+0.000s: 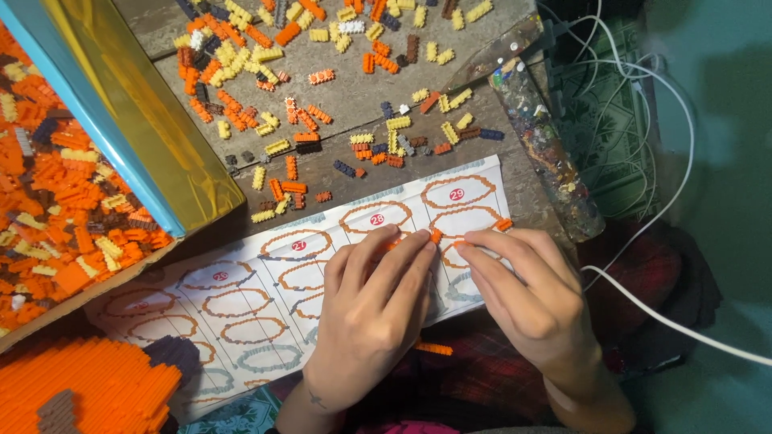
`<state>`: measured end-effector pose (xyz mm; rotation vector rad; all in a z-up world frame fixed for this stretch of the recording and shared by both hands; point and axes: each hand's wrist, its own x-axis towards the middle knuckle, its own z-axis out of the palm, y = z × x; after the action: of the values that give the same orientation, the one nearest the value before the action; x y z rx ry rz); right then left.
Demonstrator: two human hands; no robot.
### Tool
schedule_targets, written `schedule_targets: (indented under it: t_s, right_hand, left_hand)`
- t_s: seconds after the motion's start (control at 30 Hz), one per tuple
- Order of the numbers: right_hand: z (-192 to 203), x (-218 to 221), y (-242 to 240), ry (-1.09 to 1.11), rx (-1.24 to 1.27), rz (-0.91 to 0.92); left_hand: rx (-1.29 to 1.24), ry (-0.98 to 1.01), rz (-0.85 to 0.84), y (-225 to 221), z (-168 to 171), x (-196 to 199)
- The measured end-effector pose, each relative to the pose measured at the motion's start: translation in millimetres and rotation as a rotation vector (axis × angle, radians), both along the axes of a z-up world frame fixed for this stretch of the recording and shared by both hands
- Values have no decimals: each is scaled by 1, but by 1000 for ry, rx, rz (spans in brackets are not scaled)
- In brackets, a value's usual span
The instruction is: Assembling a 3D pumpkin-shaped puzzle using small interlocking plastic pieces while following an instruction sheet.
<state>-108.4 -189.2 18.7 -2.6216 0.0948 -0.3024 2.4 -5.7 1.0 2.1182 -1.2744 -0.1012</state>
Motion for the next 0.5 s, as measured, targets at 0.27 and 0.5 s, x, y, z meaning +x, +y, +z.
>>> schedule_targets:
  t_s: [0.27, 0.5]
  right_hand:
    - [-5, 15, 9, -133, 79, -56]
    - [-14, 11, 10, -155, 34, -68]
  left_hand:
    - [-4, 9, 6, 1, -2, -1]
    - [-17, -2, 24, 1, -3, -1]
